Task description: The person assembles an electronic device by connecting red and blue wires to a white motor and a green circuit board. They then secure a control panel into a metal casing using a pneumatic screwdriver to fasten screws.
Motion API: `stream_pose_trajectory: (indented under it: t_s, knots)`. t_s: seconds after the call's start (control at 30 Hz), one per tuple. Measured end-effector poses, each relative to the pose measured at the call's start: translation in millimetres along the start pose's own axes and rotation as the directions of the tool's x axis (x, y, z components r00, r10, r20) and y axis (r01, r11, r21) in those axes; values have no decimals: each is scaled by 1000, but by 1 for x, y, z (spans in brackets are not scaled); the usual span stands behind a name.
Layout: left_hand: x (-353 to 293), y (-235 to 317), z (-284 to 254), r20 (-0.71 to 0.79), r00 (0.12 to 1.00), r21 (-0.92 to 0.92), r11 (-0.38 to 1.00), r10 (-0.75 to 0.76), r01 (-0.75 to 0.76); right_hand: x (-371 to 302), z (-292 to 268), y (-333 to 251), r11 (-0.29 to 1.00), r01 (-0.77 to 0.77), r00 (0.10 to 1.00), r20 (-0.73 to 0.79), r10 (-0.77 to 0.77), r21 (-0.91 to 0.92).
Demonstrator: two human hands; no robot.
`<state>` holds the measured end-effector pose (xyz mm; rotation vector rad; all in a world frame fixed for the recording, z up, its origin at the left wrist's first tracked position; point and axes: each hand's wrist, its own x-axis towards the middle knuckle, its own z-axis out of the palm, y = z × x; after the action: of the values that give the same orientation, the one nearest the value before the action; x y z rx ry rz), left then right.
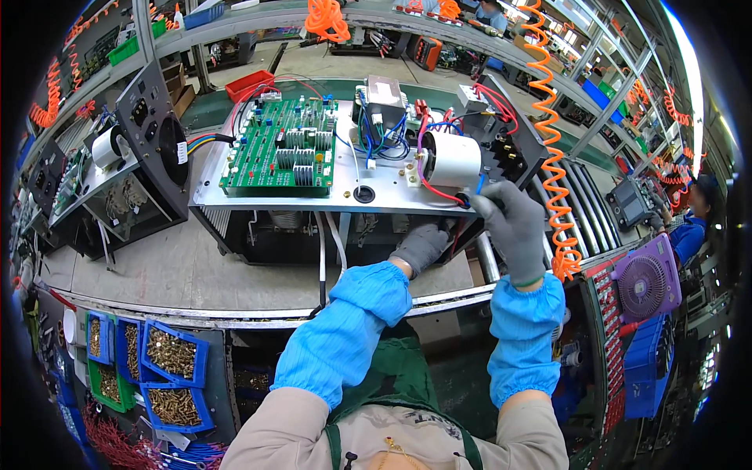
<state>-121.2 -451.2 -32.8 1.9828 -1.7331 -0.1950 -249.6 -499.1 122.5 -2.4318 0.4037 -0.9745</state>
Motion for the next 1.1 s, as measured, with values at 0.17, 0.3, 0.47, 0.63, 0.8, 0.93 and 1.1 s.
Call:
stream_pose_trajectory:
  t_s: [0.17,0.3,0.47,0.63,0.8,0.93,1.1]
  knots:
    - [-19,15,7,-361,909,-389,920,-209,57,3,15,2,961,-33,999,31,43,-274]
    - [-35,9,3,24,974,-157,961,-227,228,7,17,-2,872,81,967,-173,-185,-482]
    - [-50,5,14,-20,983,-153,972,-181,176,16,9,15,917,182,983,76,-166,-355]
    - [-22,23,-18,-23,956,-358,896,-291,264,19,17,31,980,14,1000,-25,-19,-201]
    - [-17,59,-72,12,938,-567,770,-347,292,22,26,29,984,-32,999,-44,25,-178]
    - [-6,32,-18,-304,943,-447,894,-132,-19,17,31,24,980,75,990,-108,-96,-182]
    - [-83,35,-22,-294,937,-488,872,-187,21,-9,39,3,985,127,953,-262,-153,-116]
